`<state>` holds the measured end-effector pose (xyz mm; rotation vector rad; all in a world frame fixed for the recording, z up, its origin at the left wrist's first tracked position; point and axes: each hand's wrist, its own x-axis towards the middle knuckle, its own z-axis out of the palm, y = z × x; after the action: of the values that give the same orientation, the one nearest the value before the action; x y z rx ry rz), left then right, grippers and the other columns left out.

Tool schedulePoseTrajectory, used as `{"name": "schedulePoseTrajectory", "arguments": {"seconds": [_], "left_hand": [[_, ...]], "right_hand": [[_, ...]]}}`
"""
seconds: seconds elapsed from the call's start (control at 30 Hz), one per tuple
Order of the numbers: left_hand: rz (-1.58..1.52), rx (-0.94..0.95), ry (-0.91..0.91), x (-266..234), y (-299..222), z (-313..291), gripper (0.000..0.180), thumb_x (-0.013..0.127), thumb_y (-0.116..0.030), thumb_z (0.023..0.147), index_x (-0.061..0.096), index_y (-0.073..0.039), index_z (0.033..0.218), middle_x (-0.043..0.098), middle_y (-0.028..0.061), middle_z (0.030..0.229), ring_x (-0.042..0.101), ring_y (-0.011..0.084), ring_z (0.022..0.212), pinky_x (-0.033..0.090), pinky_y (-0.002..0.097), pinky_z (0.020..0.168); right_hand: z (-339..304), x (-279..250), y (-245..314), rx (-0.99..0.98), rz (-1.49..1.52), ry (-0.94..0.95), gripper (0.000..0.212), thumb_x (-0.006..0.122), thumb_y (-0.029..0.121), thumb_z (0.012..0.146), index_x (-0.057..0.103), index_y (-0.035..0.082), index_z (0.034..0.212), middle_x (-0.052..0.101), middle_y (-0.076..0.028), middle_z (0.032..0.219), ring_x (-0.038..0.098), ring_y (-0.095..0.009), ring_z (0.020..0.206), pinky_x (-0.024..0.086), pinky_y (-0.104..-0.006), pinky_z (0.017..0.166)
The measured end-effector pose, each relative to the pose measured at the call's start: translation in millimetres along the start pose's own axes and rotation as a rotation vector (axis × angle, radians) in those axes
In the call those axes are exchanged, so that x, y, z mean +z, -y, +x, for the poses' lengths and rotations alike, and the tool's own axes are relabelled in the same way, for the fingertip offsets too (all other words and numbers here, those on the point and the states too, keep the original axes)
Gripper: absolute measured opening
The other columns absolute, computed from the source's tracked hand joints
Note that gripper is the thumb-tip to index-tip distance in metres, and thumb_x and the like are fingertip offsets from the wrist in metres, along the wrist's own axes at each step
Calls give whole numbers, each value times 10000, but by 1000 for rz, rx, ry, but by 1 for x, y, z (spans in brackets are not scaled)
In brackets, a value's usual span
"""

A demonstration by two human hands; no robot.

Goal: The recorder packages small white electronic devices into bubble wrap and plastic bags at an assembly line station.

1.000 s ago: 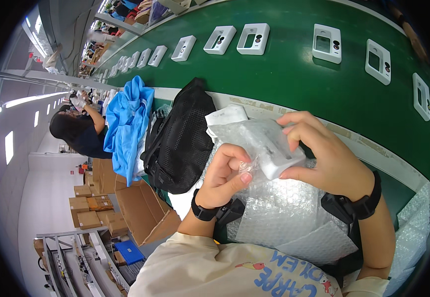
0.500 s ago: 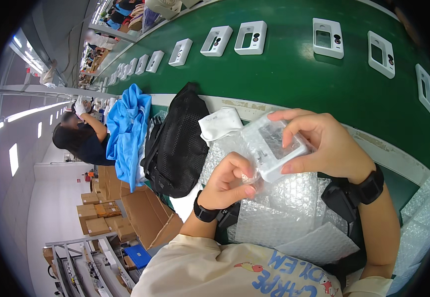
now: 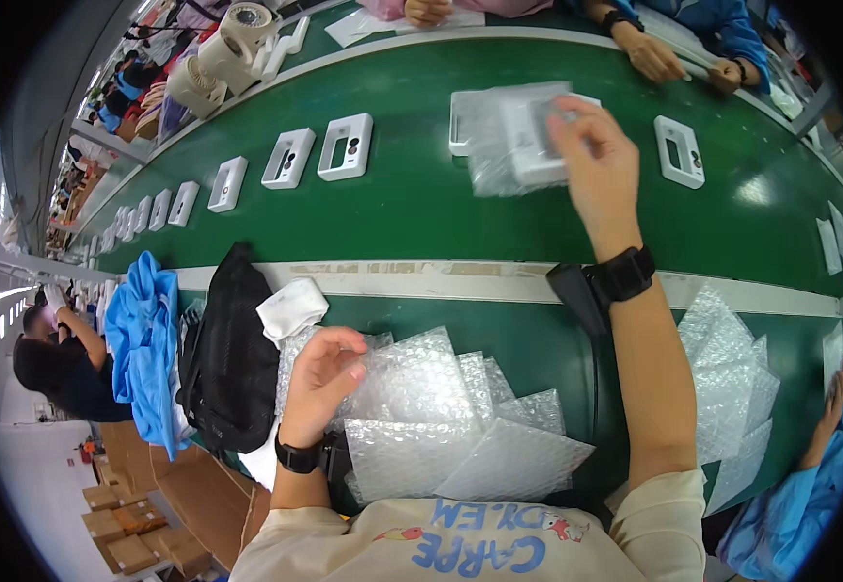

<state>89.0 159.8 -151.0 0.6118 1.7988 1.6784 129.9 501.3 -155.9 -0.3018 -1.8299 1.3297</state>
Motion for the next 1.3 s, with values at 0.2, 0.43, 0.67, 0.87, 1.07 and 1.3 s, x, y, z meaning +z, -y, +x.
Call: {"name": "schedulePoseTrajectory", "arguments": {"seconds": [0.2, 0.43, 0.67, 0.87, 1.07, 1.3], "left_hand": [[54, -8, 131, -1, 0, 1, 391, 657, 68, 662, 516, -25, 1015, 504, 15, 944, 485, 108, 887, 377, 243, 817], [11, -125, 118, -4, 3, 1, 425, 668, 110, 600, 529, -19, 980, 513, 5, 908, 492, 92, 866, 391, 211, 768], [7, -93, 122, -5, 5, 2, 394, 650, 122, 651, 537, -14, 1003, 516, 0, 885, 496, 79, 836, 406, 209, 772], [12, -120, 125, -6, 3, 1, 416, 671, 76, 624, 521, -16, 1001, 511, 12, 932, 486, 97, 869, 388, 221, 782], [75, -33, 227, -4, 0, 2, 519, 701, 69, 623, 499, -17, 1094, 500, 28, 994, 480, 108, 927, 372, 236, 837], [77, -59, 233, -5, 3, 1, 529, 702, 69, 625, 498, -17, 1106, 502, 26, 1004, 473, 109, 929, 363, 236, 841]], "right_hand": [[15, -72, -42, -54, -211, -523, 238, 616, 96, 771, 473, 26, 594, 548, -126, 1093, 509, -190, 976, 381, -287, 840], [10, -90, -80, -40, -390, -790, 121, 596, 113, 760, 528, 19, 725, 573, -153, 1020, 535, -273, 941, 377, -341, 864], [9, -106, -96, 36, -454, -673, 131, 547, 115, 784, 565, 10, 859, 593, -153, 896, 564, -280, 866, 413, -334, 806], [3, -95, -66, 146, -605, -652, 156, 536, 105, 794, 569, 7, 911, 603, -131, 905, 573, -251, 872, 428, -317, 790], [5, -87, -56, 82, -967, -741, 146, 519, 92, 797, 571, 23, 916, 602, -108, 865, 573, -244, 819, 438, -314, 750], [6, -43, -43, -151, -367, -459, 158, 529, 96, 812, 562, 41, 957, 568, -51, 726, 546, -148, 653, 433, -258, 607]]}}
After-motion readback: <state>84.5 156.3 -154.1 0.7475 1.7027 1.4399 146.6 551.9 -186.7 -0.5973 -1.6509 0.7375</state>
